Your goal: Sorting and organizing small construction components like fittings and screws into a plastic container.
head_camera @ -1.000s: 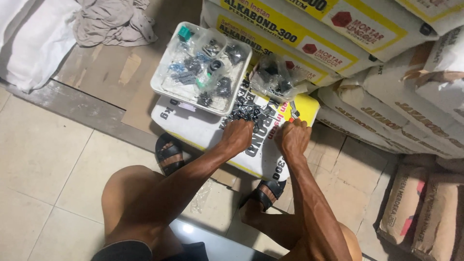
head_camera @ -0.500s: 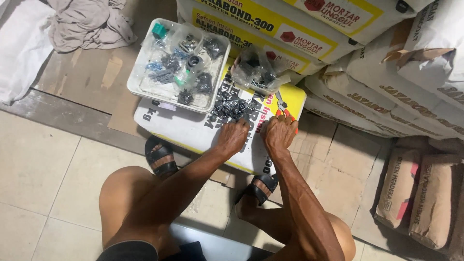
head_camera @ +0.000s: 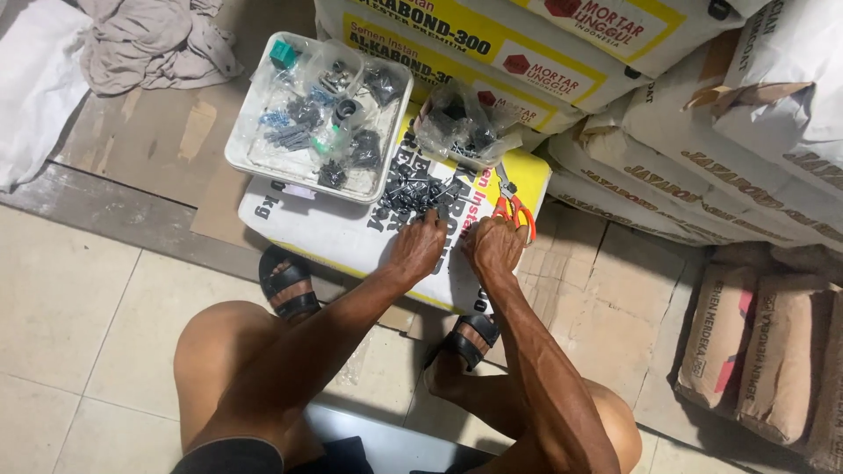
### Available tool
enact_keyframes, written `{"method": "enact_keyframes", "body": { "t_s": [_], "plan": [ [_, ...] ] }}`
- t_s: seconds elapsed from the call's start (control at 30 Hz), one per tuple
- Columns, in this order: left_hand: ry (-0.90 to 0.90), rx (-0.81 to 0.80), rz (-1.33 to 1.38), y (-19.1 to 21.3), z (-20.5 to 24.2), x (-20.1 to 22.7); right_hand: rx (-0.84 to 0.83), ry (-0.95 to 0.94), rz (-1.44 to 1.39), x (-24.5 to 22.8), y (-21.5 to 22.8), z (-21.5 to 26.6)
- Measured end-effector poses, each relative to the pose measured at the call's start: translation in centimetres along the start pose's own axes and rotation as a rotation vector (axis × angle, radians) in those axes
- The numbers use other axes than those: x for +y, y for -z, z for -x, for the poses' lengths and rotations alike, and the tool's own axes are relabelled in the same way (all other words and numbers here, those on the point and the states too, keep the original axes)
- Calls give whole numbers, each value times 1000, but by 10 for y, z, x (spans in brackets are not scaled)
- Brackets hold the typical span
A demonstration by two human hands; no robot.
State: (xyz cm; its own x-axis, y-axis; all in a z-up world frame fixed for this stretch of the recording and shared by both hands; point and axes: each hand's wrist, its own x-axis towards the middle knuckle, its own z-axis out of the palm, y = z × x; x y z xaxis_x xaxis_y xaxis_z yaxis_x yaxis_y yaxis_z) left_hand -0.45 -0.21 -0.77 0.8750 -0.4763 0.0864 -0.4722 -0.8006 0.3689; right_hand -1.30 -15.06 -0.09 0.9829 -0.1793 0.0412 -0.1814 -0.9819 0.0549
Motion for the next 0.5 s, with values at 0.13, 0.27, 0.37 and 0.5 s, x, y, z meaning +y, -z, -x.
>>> {"method": "enact_keyframes", "body": {
  "t_s": [0.13, 0.27, 0.37, 0.5],
  "plan": [
    [-20, 58, -4, -3, -3, -5, -62, 45, -33, 23, -47, -9],
    [6, 140, 117, 25, -3, 5, -191, -101, -331, 15, 11, -9],
    [126, 167, 493, 19, -8, 9, -260, -206, -656, 23, 56, -13],
    [445, 170, 1321, 88, -6, 27, -237, -216, -1132, 20, 144, 0]
  ]
}}
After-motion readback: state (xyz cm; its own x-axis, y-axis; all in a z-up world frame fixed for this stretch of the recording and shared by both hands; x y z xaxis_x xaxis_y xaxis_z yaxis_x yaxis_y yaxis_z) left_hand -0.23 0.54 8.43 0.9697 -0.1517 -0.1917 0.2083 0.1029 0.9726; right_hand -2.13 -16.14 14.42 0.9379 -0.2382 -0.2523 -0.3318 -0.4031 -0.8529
